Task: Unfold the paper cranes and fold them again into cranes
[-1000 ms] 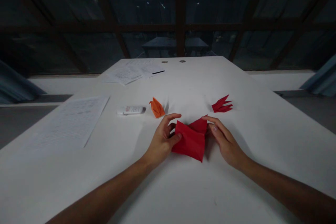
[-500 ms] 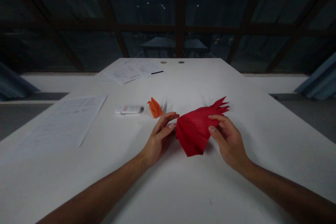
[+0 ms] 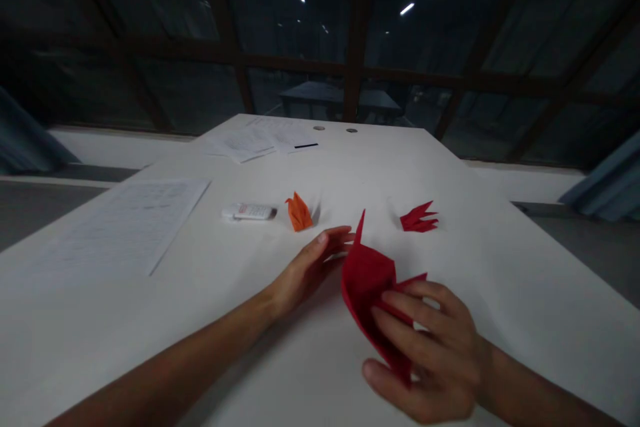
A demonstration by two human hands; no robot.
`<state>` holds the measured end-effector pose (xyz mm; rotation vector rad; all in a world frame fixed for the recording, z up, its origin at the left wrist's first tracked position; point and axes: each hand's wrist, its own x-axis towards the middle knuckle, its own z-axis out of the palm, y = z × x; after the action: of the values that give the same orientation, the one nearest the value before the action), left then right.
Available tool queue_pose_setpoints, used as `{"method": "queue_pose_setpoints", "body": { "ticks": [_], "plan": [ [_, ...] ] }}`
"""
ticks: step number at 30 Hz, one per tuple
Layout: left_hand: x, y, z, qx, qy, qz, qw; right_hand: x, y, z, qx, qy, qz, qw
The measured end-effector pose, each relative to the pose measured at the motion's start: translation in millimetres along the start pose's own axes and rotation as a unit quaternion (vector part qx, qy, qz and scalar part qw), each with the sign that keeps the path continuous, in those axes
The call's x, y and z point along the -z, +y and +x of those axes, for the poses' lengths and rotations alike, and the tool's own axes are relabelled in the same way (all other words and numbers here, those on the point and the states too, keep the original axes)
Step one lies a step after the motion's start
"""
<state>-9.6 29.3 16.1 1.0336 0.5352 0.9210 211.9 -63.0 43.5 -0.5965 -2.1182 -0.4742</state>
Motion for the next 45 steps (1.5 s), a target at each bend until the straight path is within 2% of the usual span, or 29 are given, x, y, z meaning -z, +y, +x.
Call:
{"method": "queue_pose_setpoints", "body": {
  "ticks": [1,2,5,8,10,12,14,16,18,19,20,21,24,26,30,33,38,41,43,45],
  "plan": [
    [-2.7,2,-2,-0.009,0.010,0.038,0.999,-1,-2,1,0.042,-0.008,-0.016,0.999],
    [-6.6,5,-6,-0.017,0.028,0.083,0.996,-2,-3,2,0.049,-0.023,-0.042,0.998],
    [-22.2,14,-15,-0.058,0.120,0.272,0.953,-4,-4,5,0.060,-0.085,-0.095,0.990],
    [-32.1,16,-17,0.006,0.098,0.322,0.942,-5,-12,9,0.049,-0.144,-0.098,0.983],
    [-28.6,12,-14,-0.001,0.091,0.364,0.927,-5,-21,8,0.025,-0.220,-0.080,0.972],
    [-17.9,6,-8,-0.034,0.092,0.433,0.896,-5,-32,4,0.002,-0.306,-0.038,0.951],
    [-5.9,1,-4,-0.052,0.090,0.472,0.876,-6,-41,-2,0.000,-0.321,-0.001,0.947],
    [1.1,-1,-3,-0.071,0.113,0.518,0.845,-8,-47,-8,-0.015,-0.321,0.002,0.947],
    [0.5,-1,-5,-0.134,0.144,0.561,0.804,-9,-49,-11,-0.019,-0.311,-0.010,0.950],
    [-2.2,0,-7,-0.174,0.137,0.585,0.780,-9,-49,-12,-0.019,-0.308,-0.013,0.951],
    [-5.7,2,-8,-0.206,0.106,0.612,0.757,-10,-49,-13,-0.019,-0.306,-0.014,0.952],
    [-9.3,3,-10,-0.222,0.050,0.629,0.743,-11,-49,-13,-0.020,-0.306,-0.012,0.952],
    [-16.9,5,-12,-0.202,-0.138,0.631,0.736,-12,-51,-14,-0.027,-0.312,0.002,0.950],
    [-17.5,5,-12,-0.180,-0.188,0.624,0.737,-9,-53,-11,-0.026,-0.317,0.017,0.948],
    [-13.5,7,-11,-0.168,-0.179,0.665,0.706,13,-47,10,-0.020,-0.305,0.031,0.951],
    [-12.3,9,-11,-0.173,-0.191,0.679,0.687,32,-27,29,-0.090,-0.305,0.003,0.948],
    [-12.0,10,-11,-0.194,-0.231,0.649,0.698,40,14,34,-0.167,-0.317,-0.012,0.934],
    [-9.9,12,-10,-0.184,-0.268,0.654,0.683,38,26,27,-0.213,-0.368,0.030,0.905],
    [-8.5,14,-10,-0.173,-0.281,0.667,0.668,39,30,24,-0.234,-0.408,0.098,0.877],
    [-7.9,18,-11,-0.163,-0.284,0.674,0.662,41,31,22,-0.247,-0.422,0.171,0.855]
  ]
}}
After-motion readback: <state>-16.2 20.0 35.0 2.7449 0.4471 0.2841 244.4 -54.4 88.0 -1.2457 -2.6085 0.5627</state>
